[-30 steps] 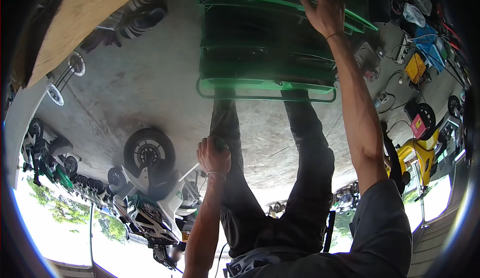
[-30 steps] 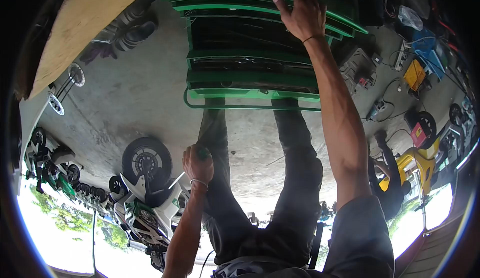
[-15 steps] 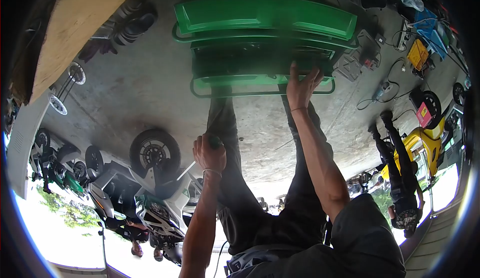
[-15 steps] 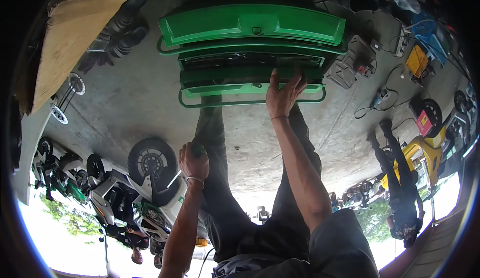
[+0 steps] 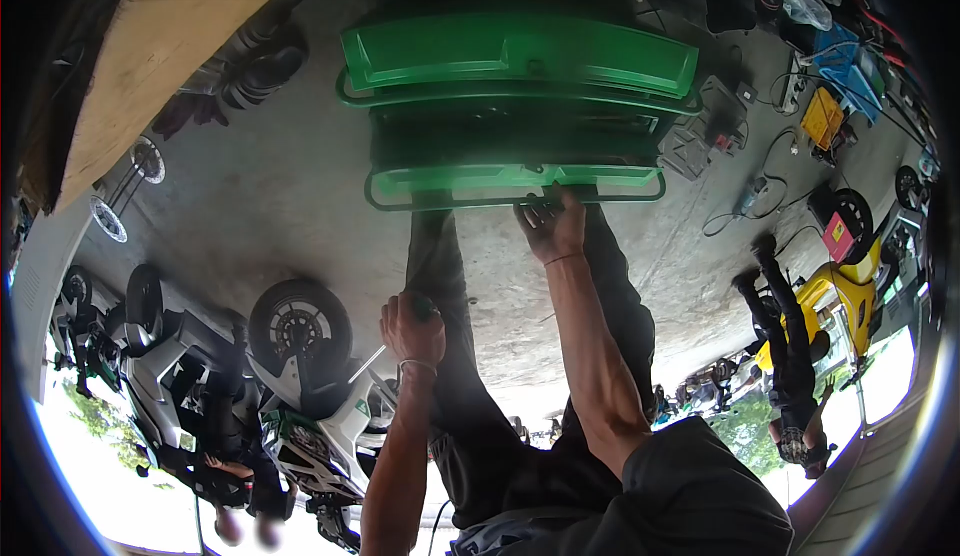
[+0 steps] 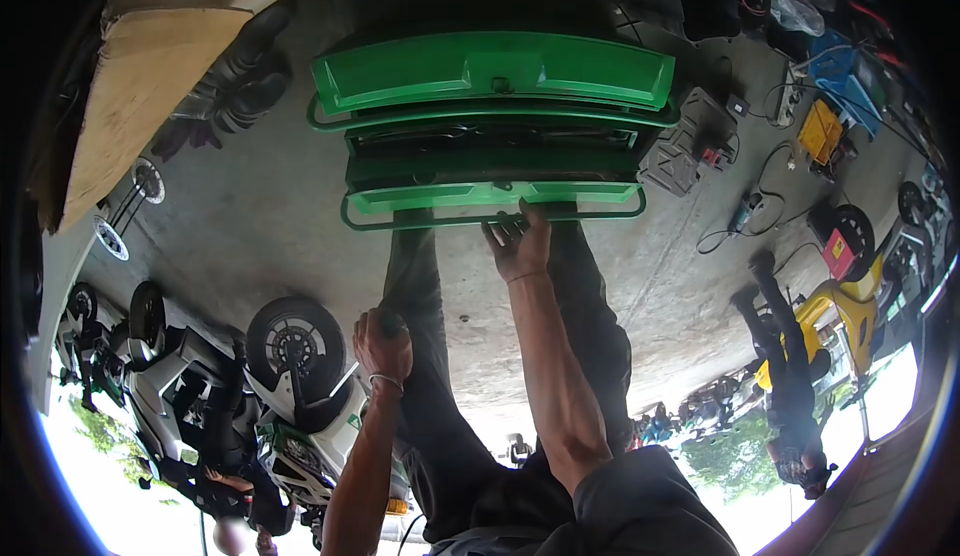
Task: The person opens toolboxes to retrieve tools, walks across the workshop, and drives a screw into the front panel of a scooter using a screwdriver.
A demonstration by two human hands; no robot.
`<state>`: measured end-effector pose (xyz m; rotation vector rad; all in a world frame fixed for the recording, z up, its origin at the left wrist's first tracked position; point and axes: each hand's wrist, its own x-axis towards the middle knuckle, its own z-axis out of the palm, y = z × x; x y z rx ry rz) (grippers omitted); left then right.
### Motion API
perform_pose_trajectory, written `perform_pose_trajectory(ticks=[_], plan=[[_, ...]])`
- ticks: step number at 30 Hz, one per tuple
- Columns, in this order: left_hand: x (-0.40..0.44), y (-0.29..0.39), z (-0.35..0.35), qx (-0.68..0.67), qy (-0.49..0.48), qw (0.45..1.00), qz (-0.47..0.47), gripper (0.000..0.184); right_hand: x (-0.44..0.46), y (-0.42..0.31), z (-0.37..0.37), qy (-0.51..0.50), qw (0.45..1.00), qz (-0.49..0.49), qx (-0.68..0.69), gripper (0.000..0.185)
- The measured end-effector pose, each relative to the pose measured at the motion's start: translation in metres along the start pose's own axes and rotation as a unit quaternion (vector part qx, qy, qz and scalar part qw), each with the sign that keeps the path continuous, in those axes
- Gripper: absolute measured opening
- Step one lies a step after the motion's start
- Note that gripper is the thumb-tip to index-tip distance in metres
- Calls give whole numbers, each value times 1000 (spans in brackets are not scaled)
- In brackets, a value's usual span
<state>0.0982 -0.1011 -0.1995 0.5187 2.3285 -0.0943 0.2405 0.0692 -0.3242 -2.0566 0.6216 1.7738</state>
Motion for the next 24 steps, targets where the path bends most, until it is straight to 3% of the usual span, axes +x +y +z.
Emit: perform_pose_trajectory(ticks=[3,7,10,14,17,19,21,23,24], plan=[[-3,-5,0,1,-4,1000,0,13,-29,-19,45,-90,993,-67,-23,43],[-4,-12,4,2,6,1000,-11,19,-49,-57,114,-238,958,-144,-74,49],[-4,-16,-9,-19,12,1000,-15,25,-42,-79,138,-224,970,-46,-82,60],[-4,-13,-26,-56,4,998,-32,29,-30,-64,138,-217,959,-105,-146,44],[-16,-11,-12,-59,7,997,-43,32,-22,-34,126,-214,959,-64,-174,43],[-30,-5,-1,-88,6,994,-66,34,-11,-14,106,-250,934,-41,-253,45],[-55,5,23,-98,14,992,-79,33,-31,8,84,-220,913,-10,-344,47],[-65,13,46,-117,60,987,-91,31,-61,12,61,-225,845,23,-484,47],[-81,22,62,-125,36,988,-83,29,-79,9,51,-220,811,14,-541,46]])
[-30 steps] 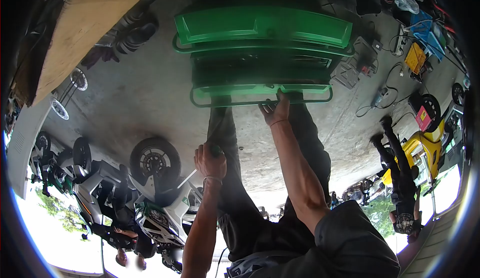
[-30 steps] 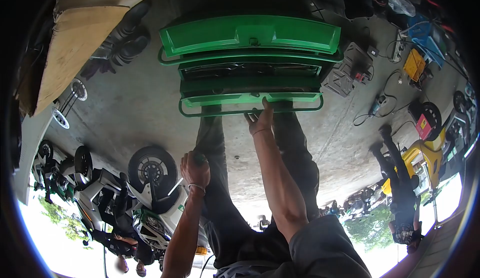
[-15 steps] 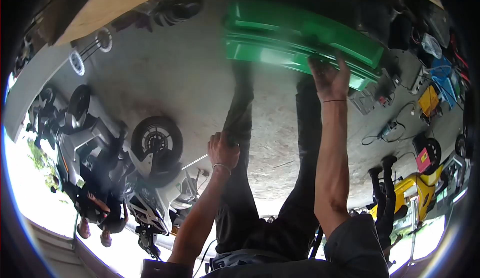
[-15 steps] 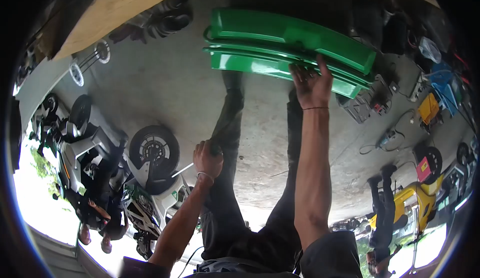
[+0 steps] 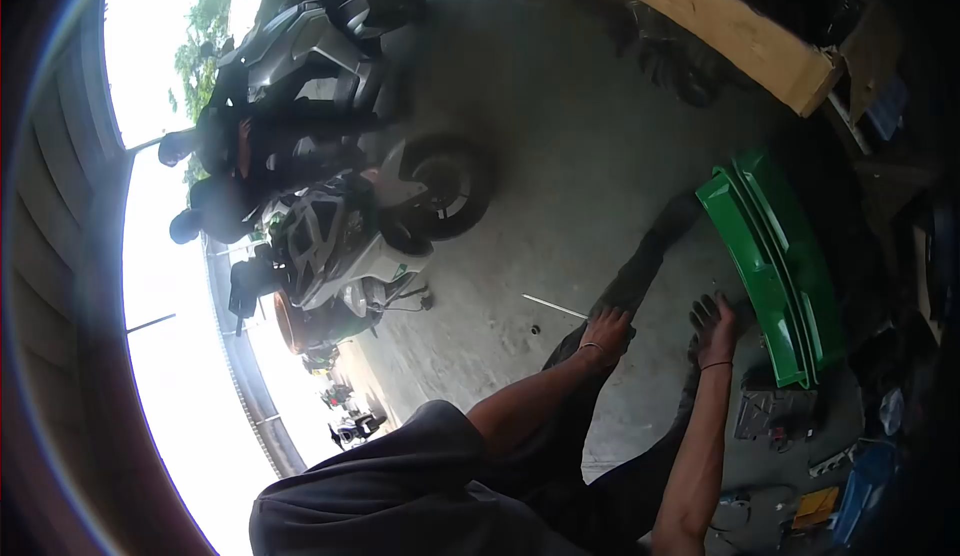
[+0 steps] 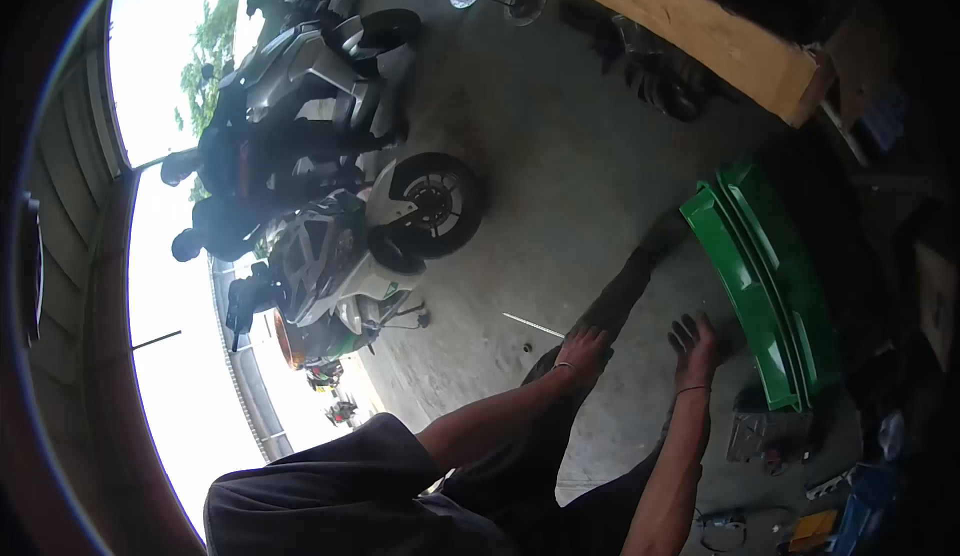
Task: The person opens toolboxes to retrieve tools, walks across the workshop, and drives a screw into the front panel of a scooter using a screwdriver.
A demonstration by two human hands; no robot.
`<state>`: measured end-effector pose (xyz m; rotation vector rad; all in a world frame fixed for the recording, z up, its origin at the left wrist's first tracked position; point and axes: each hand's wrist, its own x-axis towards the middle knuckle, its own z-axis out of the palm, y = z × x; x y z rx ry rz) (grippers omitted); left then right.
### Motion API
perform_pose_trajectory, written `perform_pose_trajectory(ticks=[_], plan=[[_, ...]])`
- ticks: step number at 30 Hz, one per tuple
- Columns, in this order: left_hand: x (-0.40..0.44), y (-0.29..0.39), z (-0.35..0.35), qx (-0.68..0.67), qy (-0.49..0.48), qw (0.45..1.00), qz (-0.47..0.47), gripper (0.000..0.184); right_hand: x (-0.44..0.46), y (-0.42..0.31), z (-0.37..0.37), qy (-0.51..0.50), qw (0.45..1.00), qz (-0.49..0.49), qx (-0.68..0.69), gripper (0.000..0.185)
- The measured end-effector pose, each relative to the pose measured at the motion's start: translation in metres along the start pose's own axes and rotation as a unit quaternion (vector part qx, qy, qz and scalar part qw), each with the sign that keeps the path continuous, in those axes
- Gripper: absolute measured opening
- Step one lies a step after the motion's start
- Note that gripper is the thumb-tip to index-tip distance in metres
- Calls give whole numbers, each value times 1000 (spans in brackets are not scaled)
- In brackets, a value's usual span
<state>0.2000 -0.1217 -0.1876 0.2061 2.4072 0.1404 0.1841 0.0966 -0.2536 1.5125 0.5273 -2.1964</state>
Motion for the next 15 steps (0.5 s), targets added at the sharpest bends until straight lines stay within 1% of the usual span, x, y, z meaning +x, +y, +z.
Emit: perform_pose_trajectory(ticks=[1,2,3,5,6,7,8,9,10,11,12,15], plan=[[-16,3,15,-7,-26,1000,5,28,-19,4,-5,6,998,8,-66,45],[-28,7,25,-31,1,1000,-2,28,-28,9,-24,-3,984,-34,-172,44],[-43,12,33,-39,-30,998,25,27,-39,8,-48,-9,957,-77,-278,44],[-66,34,23,-86,-101,989,65,27,-91,-8,-71,64,912,-107,-391,39],[-81,42,6,-123,-138,980,77,28,-101,-19,-104,49,798,-190,-570,46],[-101,49,-12,-172,-148,971,69,29,-142,-27,-103,124,747,-152,-635,50],[-119,54,-30,-213,-150,963,65,29,-128,-35,-179,144,661,-146,-722,51],[-133,55,-11,-232,-119,963,61,32,-129,-23,-244,182,708,-290,-618,49],[-151,52,-36,-229,-115,965,62,39,-140,-46,-286,143,661,-71,-734,53],[-175,47,-60,-252,-97,962,38,46,-169,-36,-279,165,651,28,-741,50],[-202,38,-80,-285,-69,956,8,49,-198,-15,-263,190,666,74,-717,48],[-270,-11,-81,-329,51,941,-60,49,-244,9,-223,211,680,76,-698,40]])
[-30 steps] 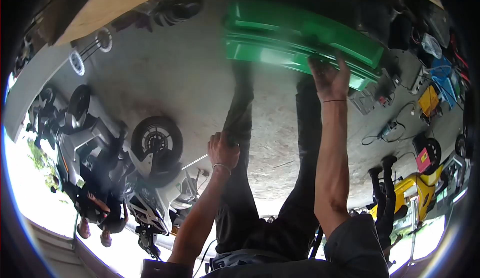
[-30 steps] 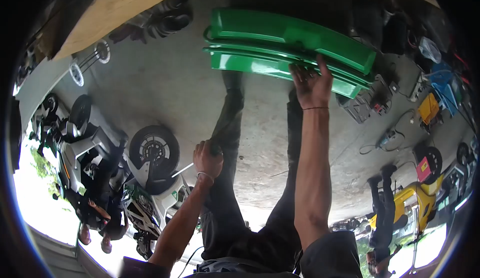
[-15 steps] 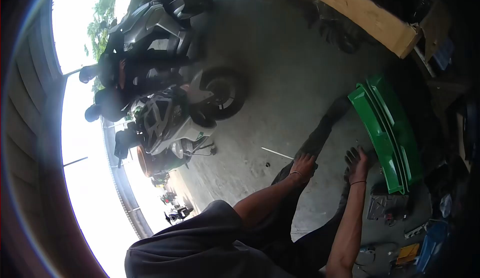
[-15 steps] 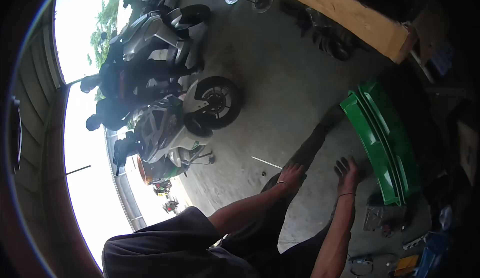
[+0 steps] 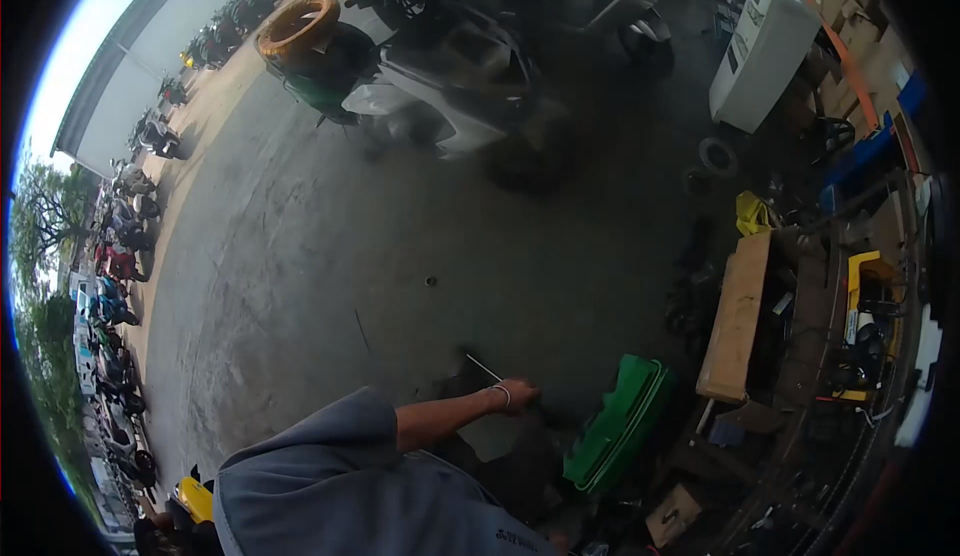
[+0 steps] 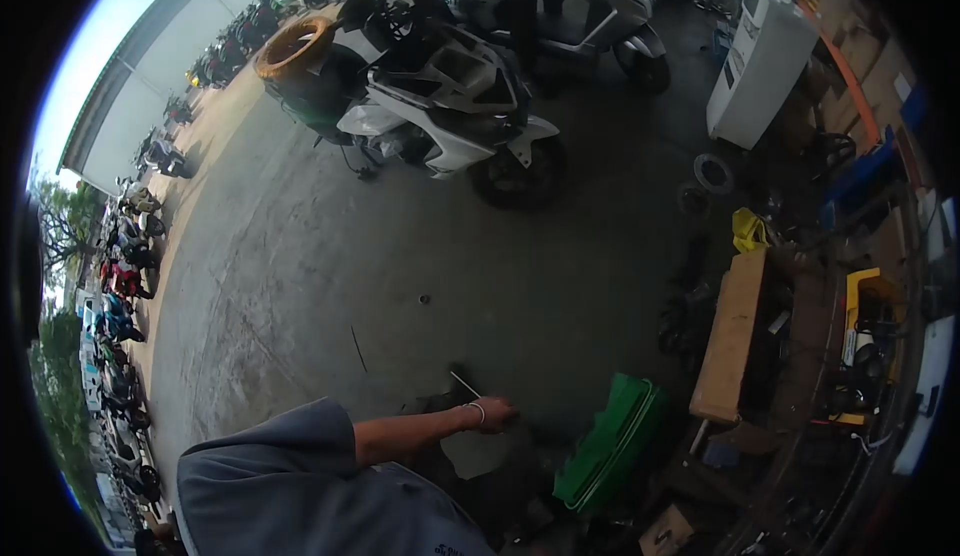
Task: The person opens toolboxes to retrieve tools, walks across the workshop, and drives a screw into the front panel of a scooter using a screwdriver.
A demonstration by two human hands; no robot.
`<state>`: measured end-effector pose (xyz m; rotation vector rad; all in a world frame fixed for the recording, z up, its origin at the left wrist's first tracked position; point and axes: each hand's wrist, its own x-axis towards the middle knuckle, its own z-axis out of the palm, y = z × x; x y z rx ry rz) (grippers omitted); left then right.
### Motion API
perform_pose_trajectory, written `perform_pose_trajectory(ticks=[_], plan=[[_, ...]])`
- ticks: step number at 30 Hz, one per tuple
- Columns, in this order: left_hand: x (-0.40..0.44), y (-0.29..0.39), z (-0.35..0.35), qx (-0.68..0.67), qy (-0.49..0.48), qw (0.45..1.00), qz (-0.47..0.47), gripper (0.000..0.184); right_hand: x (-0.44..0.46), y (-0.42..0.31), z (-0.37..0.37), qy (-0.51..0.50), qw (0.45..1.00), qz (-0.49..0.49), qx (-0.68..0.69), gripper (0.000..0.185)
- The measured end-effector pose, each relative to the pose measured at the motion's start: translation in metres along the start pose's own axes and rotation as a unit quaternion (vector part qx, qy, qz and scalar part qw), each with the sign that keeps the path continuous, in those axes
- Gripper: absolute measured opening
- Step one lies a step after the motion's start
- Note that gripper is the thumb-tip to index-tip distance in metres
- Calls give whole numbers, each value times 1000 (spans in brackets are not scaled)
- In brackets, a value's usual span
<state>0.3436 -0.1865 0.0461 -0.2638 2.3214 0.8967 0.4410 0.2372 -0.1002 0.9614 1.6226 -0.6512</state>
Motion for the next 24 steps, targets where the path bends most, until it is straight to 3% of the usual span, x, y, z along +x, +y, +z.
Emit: perform_pose_trajectory(ticks=[4,7,8,11,14,19,21,22,23,24], plan=[[-89,-90,-34,-75,163,979,-99,39,-38,-56,-21,74,994,-64,52,33],[-184,-166,-50,-137,191,947,-219,41,-22,-152,-16,122,961,-222,113,31],[-215,-197,-45,-154,207,936,-239,41,-95,-191,27,57,955,-221,188,24],[-304,-289,-7,-221,274,876,-332,41,-173,-273,132,24,941,-331,73,21],[-394,-362,46,-307,244,802,-450,46,-242,-305,244,-7,891,-452,-28,27],[-516,-429,133,-421,136,667,-600,46,-266,-286,376,-71,910,-372,-170,37],[-543,-443,163,-488,211,584,-613,45,-295,-267,425,-37,910,-330,-248,42],[-551,-445,166,-490,250,554,-625,45,-284,-274,437,42,743,-405,-531,47],[-557,-446,168,-487,293,523,-636,45,-281,-278,449,54,670,-392,-629,45],[-560,-441,168,-500,275,515,-639,45,-280,-280,465,49,655,-343,-671,44]])
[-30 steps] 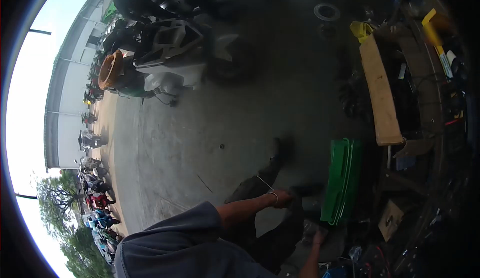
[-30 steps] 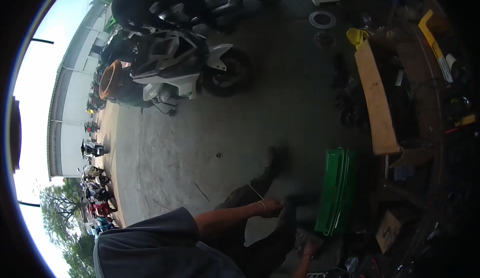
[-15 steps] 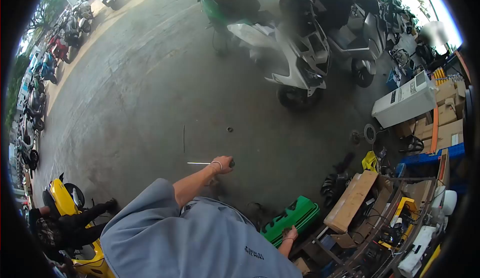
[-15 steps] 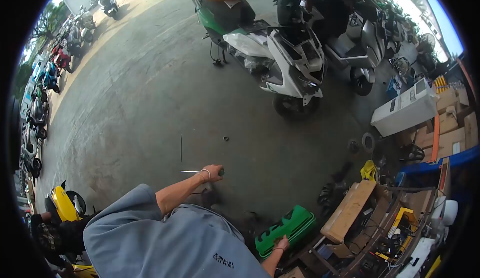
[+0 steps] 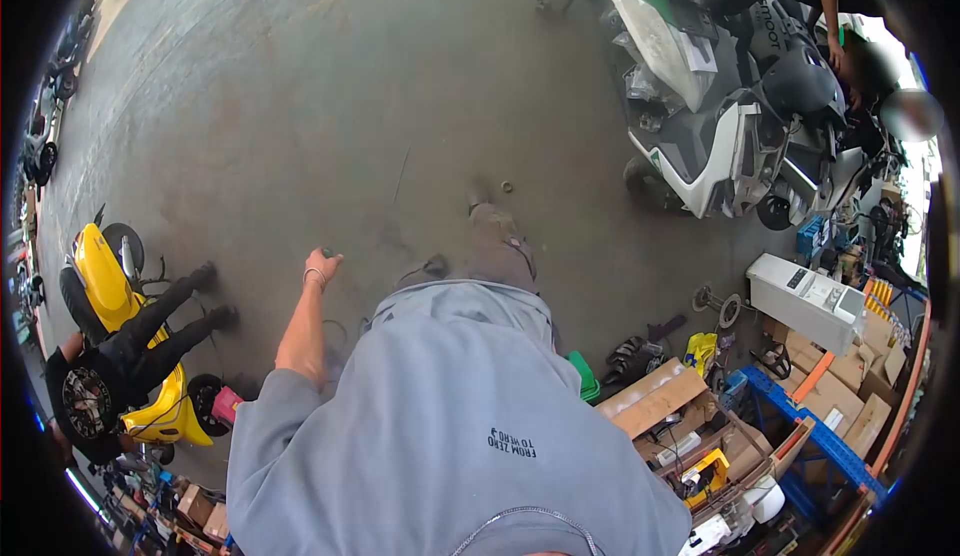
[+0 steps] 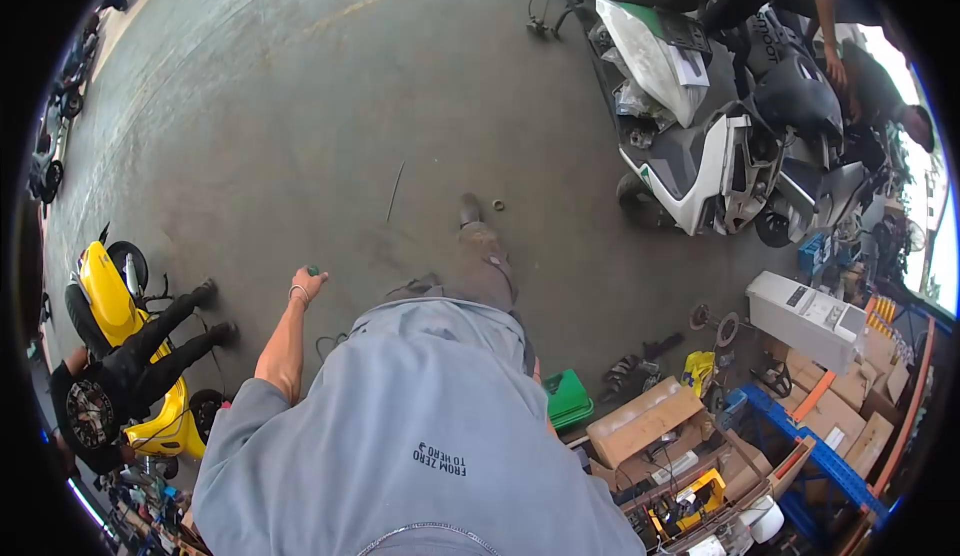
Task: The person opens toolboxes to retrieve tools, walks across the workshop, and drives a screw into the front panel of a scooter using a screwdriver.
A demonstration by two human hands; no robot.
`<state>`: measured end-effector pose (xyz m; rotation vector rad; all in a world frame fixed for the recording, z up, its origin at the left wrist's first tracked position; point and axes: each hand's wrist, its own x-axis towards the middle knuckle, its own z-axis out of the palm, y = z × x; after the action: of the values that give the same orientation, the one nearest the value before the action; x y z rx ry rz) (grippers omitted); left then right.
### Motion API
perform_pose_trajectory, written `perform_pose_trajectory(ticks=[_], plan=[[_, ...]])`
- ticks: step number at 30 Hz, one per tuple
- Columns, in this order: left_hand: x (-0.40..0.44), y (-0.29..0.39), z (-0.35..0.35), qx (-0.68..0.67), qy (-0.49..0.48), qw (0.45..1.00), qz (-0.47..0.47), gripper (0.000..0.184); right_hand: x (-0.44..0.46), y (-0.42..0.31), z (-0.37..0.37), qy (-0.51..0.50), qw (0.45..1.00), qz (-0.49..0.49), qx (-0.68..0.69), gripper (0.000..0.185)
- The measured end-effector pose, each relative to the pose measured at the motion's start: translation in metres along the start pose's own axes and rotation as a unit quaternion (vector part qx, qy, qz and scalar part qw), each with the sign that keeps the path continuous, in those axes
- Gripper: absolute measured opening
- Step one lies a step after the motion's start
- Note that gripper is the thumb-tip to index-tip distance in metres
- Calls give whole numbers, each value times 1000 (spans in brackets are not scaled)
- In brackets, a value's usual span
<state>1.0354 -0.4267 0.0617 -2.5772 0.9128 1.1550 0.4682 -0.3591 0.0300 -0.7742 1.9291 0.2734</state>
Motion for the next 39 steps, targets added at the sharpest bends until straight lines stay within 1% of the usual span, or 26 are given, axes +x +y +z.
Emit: perform_pose_trajectory(ticks=[2,3,4,5,6,7,8,10,12,15,16,18,19,21,23,24,25,26,27,28,32,33,35,37,38,39], plan=[[-4,12,-4,-187,38,978,-86,44,21,-38,-13,-88,994,68,-3,40],[-1,12,6,-276,32,953,-123,35,35,-65,-25,-118,988,104,8,39],[-11,28,5,-395,20,908,-139,25,55,-99,-41,-136,982,131,21,37],[-9,34,17,-454,38,880,-134,18,76,-144,-64,-139,979,143,44,35],[-22,56,15,-491,47,854,-165,17,104,-183,-86,-108,983,126,80,34],[-17,52,31,-466,22,874,-135,27,120,-231,-113,-71,984,95,130,32],[-13,52,43,-430,11,894,-123,27,105,-310,-150,48,991,21,127,25],[-3,60,49,-363,-1,924,-118,27,131,-426,-209,63,947,-100,297,26],[17,65,38,-322,-12,939,-118,27,122,-548,-253,92,904,-201,365,26],[61,65,7,-286,-25,952,-109,26,107,-689,-273,130,870,-313,358,33],[80,61,-7,-282,-24,953,-104,26,103,-726,-268,136,863,-338,349,38],[121,50,-44,-268,-15,959,-91,26,83,-780,-233,145,859,-380,312,38],[143,47,-63,-262,-7,961,-84,26,77,-798,-203,140,851,-374,340,27],[198,39,-109,-250,39,966,-61,26,82,-820,-139,115,892,-333,284,29],[259,37,-169,-302,89,947,-58,26,109,-817,-70,71,952,-263,137,36],[288,35,-201,-427,41,899,-88,24,107,-811,-40,14,977,-203,70,39],[324,23,-226,-454,43,887,-74,27,100,-804,-14,-42,989,-136,28,39],[351,19,-262,-436,52,897,-51,26,95,-798,7,-108,991,-79,-21,39],[376,19,-300,-429,70,900,-44,25,105,-786,29,-138,989,-48,-38,36],[397,22,-334,-420,88,902,-40,25,158,-756,62,-138,970,-119,-162,35],[477,32,-448,-409,128,903,1,24,88,-820,73,-77,993,31,-84,39],[492,36,-469,-437,111,892,32,23,89,-840,88,-79,994,29,-65,39],[532,42,-499,-481,57,872,68,20,102,-903,93,1,997,64,45,39],[573,38,-518,-470,-11,881,43,19,116,-980,108,60,994,9,94,37],[591,29,-523,-444,-14,895,43,20,115,-1020,117,89,990,-23,105,37],[599,24,-537,-423,-45,905,-2,20,118,-1063,127,96,987,-39,126,35]])
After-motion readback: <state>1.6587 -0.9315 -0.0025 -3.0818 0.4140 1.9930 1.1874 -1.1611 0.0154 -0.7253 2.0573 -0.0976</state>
